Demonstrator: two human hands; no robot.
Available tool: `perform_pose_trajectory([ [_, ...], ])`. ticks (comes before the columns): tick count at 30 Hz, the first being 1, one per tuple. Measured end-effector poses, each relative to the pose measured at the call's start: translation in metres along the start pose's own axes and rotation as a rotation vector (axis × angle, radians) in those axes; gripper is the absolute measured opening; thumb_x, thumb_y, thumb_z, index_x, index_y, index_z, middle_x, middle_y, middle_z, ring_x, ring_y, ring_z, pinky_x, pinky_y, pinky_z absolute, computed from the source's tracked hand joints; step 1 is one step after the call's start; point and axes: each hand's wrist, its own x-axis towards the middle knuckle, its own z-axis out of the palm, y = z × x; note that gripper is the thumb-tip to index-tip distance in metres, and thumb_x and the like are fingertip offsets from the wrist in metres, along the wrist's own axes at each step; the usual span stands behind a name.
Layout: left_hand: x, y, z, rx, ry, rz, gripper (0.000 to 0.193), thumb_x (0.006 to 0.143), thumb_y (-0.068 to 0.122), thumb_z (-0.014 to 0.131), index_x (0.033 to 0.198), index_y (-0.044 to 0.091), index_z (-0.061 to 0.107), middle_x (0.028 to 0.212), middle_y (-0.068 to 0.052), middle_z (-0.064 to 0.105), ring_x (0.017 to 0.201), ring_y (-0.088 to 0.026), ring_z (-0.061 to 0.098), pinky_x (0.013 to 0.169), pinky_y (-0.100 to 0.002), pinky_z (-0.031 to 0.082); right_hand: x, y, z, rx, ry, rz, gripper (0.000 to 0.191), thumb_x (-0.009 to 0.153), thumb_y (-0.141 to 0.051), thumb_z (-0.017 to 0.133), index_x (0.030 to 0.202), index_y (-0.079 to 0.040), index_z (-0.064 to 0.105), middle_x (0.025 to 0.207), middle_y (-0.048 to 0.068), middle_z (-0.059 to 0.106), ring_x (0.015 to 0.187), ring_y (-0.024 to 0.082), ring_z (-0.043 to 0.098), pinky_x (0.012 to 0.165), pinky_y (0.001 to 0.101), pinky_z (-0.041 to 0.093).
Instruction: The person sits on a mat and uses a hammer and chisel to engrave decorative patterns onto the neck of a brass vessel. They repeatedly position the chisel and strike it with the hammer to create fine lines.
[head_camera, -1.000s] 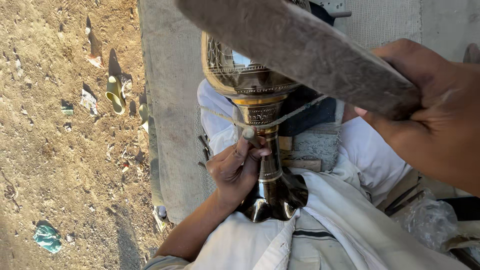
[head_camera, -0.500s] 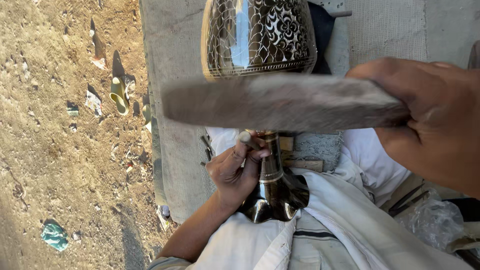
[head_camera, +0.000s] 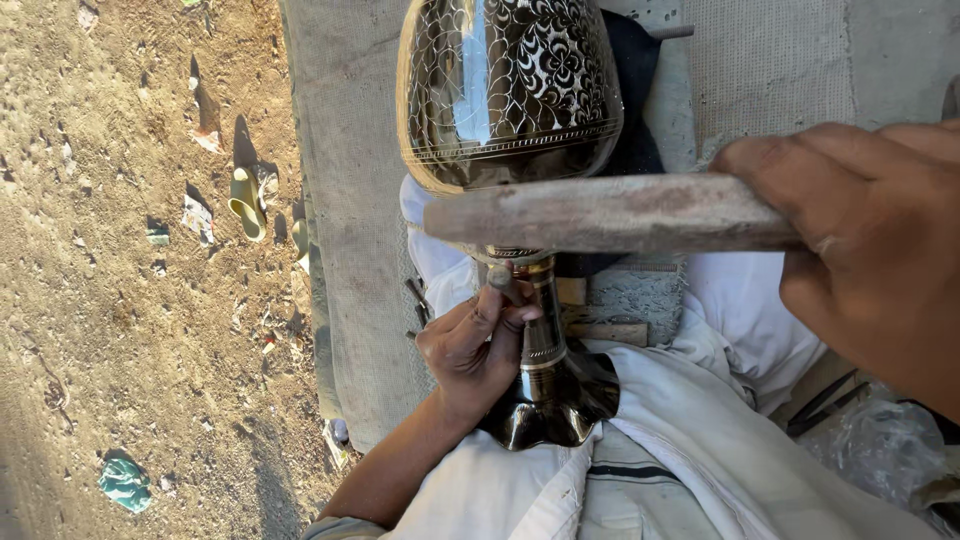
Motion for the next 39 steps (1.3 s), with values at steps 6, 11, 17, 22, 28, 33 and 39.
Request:
perform_pose_trajectory([
  [6, -0.001, 0.0, 0.002, 0.112, -0.002, -0.034, 0.056, 0.087, -0.006, 0.083, 0.138, 0.007, 0.062, 0.091, -0.01, 0.077, 0.075, -0.013, 0.075, 0.069, -0.024, 0.059, -0.001, 0.011, 0.015, 0.452, -0.101, 0.101, 0.05, 0.081, 0.0, 0.07, 0.128, -0.015, 0.069, 0.087, 0.005, 0.075, 0.072, 0.014, 0.074, 0.067, 0.0309, 0.058],
  [11, 0.013, 0.012, 0.0, 0.167, -0.089, 0.003, 0.05, 0.087, -0.008, 0.078, 0.133, 0.007, 0.064, 0.101, -0.009, 0.079, 0.081, -0.015, 0.077, 0.074, -0.026, 0.061, -0.013, 0.024, 0.035, 0.397, -0.069, 0.085, 0.047, 0.082, -0.002, 0.07, 0.127, -0.013, 0.069, 0.09, 0.006, 0.075, 0.073, 0.015, 0.073, 0.066, 0.0315, 0.057],
  [17, 0.047, 0.035, -0.011, 0.023, -0.42, -0.088, 0.063, 0.081, -0.017, 0.06, 0.139, 0.007, 0.062, 0.12, -0.01, 0.077, 0.097, -0.019, 0.08, 0.087, -0.029, 0.065, -0.044, 0.034, 0.075, 0.639, 0.179, 0.136, 0.04, 0.082, 0.001, 0.073, 0.121, -0.008, 0.066, 0.098, 0.01, 0.074, 0.09, 0.016, 0.073, 0.077, 0.0304, 0.059],
  [22, 0.074, 0.035, -0.004, 0.155, -0.726, -0.085, 0.058, 0.068, -0.01, 0.067, 0.123, 0.006, 0.068, 0.098, -0.009, 0.077, 0.088, -0.024, 0.077, 0.076, -0.035, 0.062, -0.087, 0.029, 0.137, 0.649, 0.186, 0.45, 0.038, 0.083, 0.008, 0.077, 0.118, -0.005, 0.071, 0.09, 0.013, 0.075, 0.081, 0.016, 0.071, 0.075, 0.0306, 0.056],
  [28, 0.089, 0.028, 0.001, 0.163, -0.975, -0.011, 0.048, 0.064, -0.006, 0.072, 0.11, 0.008, 0.075, 0.094, -0.007, 0.078, 0.087, -0.028, 0.075, 0.076, -0.038, 0.06, -0.138, -0.008, 0.202, 0.859, 0.461, 0.596, 0.034, 0.086, 0.005, 0.077, 0.117, 0.001, 0.066, 0.098, 0.014, 0.072, 0.09, 0.014, 0.069, 0.079, 0.028, 0.053],
  [33, 0.096, 0.026, 0.005, 0.139, -1.084, 0.01, 0.046, 0.069, 0.004, 0.079, 0.114, 0.012, 0.075, 0.096, -0.005, 0.079, 0.087, -0.024, 0.076, 0.075, -0.036, 0.06, -0.154, -0.029, 0.224, 0.669, 0.499, 0.619, 0.035, 0.085, 0.007, 0.077, 0.117, 0.004, 0.066, 0.096, 0.016, 0.07, 0.09, 0.02, 0.07, 0.081, 0.0328, 0.054],
  [39, 0.105, 0.029, 0.007, 0.171, -1.178, 0.056, 0.046, 0.076, 0.007, 0.079, 0.12, 0.02, 0.075, 0.093, -0.003, 0.079, 0.08, -0.022, 0.075, 0.069, -0.037, 0.057, -0.162, -0.039, 0.233, 0.658, 0.513, 0.6, 0.029, 0.085, 0.01, 0.073, 0.113, 0.003, 0.067, 0.098, 0.017, 0.071, 0.091, 0.025, 0.071, 0.086, 0.0332, 0.055],
])
